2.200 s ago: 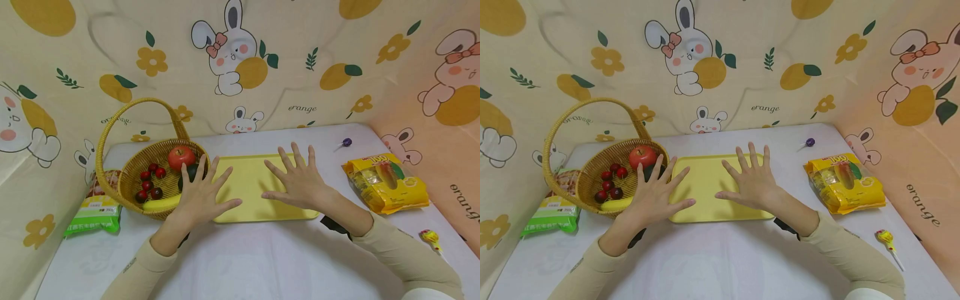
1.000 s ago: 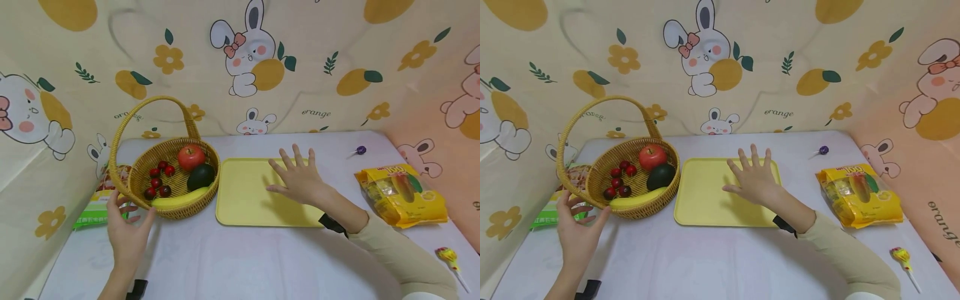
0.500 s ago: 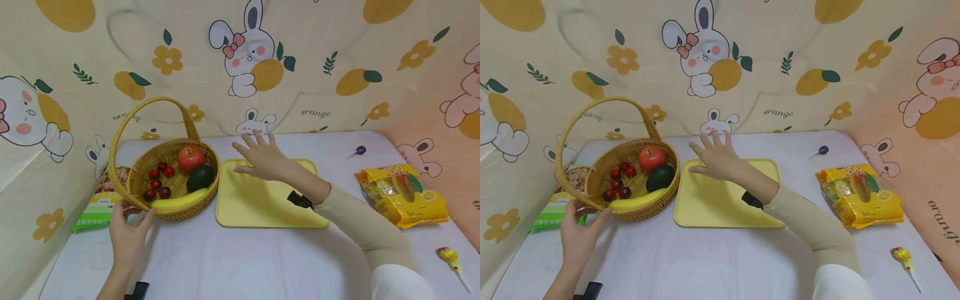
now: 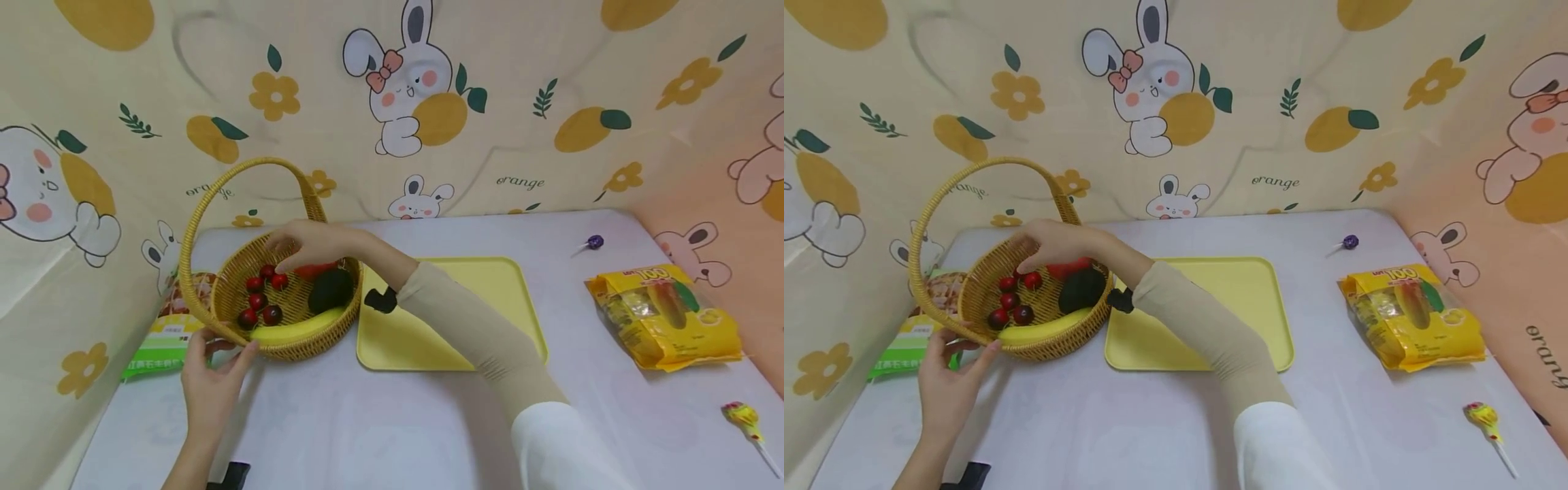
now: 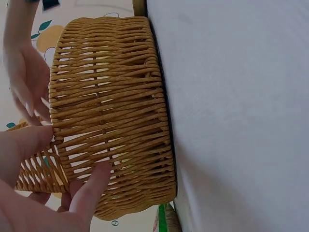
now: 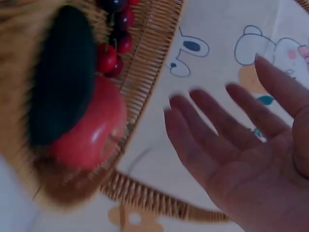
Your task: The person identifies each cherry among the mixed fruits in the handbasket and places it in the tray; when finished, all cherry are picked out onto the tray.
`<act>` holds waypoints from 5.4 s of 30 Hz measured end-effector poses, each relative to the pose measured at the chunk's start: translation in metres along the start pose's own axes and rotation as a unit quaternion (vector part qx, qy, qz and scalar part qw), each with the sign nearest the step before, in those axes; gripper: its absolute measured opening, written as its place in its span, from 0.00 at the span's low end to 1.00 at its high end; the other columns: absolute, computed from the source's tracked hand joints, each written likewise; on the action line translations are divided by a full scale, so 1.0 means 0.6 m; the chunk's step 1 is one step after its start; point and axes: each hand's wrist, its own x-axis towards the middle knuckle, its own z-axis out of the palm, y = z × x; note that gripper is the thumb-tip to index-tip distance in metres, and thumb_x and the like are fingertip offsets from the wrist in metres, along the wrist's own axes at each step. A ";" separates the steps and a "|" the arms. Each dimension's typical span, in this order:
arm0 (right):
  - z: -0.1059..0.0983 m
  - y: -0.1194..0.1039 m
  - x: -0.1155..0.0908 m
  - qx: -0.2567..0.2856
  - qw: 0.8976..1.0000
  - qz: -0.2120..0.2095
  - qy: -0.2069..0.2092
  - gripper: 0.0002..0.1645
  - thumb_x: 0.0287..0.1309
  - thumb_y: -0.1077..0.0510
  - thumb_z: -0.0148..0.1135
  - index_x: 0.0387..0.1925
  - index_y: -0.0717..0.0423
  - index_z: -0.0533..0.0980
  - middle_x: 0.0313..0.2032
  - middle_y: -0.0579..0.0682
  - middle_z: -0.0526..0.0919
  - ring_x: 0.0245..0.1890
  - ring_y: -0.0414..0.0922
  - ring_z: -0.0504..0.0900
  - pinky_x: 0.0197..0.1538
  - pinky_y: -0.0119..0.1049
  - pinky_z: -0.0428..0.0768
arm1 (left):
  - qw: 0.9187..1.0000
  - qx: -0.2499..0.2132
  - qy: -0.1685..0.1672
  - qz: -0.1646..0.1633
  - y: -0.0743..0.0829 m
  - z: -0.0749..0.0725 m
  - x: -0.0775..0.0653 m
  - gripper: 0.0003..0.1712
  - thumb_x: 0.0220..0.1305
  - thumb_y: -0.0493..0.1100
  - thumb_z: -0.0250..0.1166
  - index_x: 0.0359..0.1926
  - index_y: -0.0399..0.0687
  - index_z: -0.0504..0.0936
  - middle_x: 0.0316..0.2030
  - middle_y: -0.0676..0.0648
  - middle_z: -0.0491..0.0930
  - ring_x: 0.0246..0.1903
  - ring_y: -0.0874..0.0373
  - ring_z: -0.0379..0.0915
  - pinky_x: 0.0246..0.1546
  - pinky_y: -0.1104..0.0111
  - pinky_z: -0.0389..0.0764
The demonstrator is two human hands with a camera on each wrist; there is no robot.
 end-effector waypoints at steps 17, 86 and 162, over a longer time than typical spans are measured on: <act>0.054 0.012 0.110 0.175 0.949 0.158 -0.210 0.23 0.65 0.64 0.64 0.61 0.62 0.76 0.57 0.52 0.81 0.56 0.51 0.79 0.63 0.47 0.79 | 1.000 -0.012 0.006 0.014 -0.005 0.001 0.000 0.29 0.52 0.23 0.73 0.55 0.29 0.72 0.48 0.45 0.73 0.43 0.61 0.72 0.35 0.83 0.83; 0.051 0.254 -0.154 0.078 0.973 0.131 0.174 0.16 0.48 0.67 0.76 0.40 0.65 0.80 0.35 0.54 0.83 0.36 0.47 0.83 0.39 0.31 0.82 | 1.000 0.008 0.008 -0.010 0.005 0.003 -0.007 0.27 0.54 0.24 0.72 0.54 0.29 0.72 0.47 0.43 0.73 0.44 0.60 0.72 0.36 0.82 0.83; 0.117 0.022 0.151 0.156 0.962 0.113 -0.193 0.23 0.60 0.64 0.69 0.57 0.57 0.78 0.47 0.48 0.83 0.43 0.41 0.84 0.53 0.39 0.85 | 1.000 -0.006 0.005 0.003 -0.005 0.004 -0.006 0.27 0.53 0.24 0.73 0.53 0.28 0.72 0.48 0.42 0.73 0.43 0.60 0.72 0.36 0.82 0.83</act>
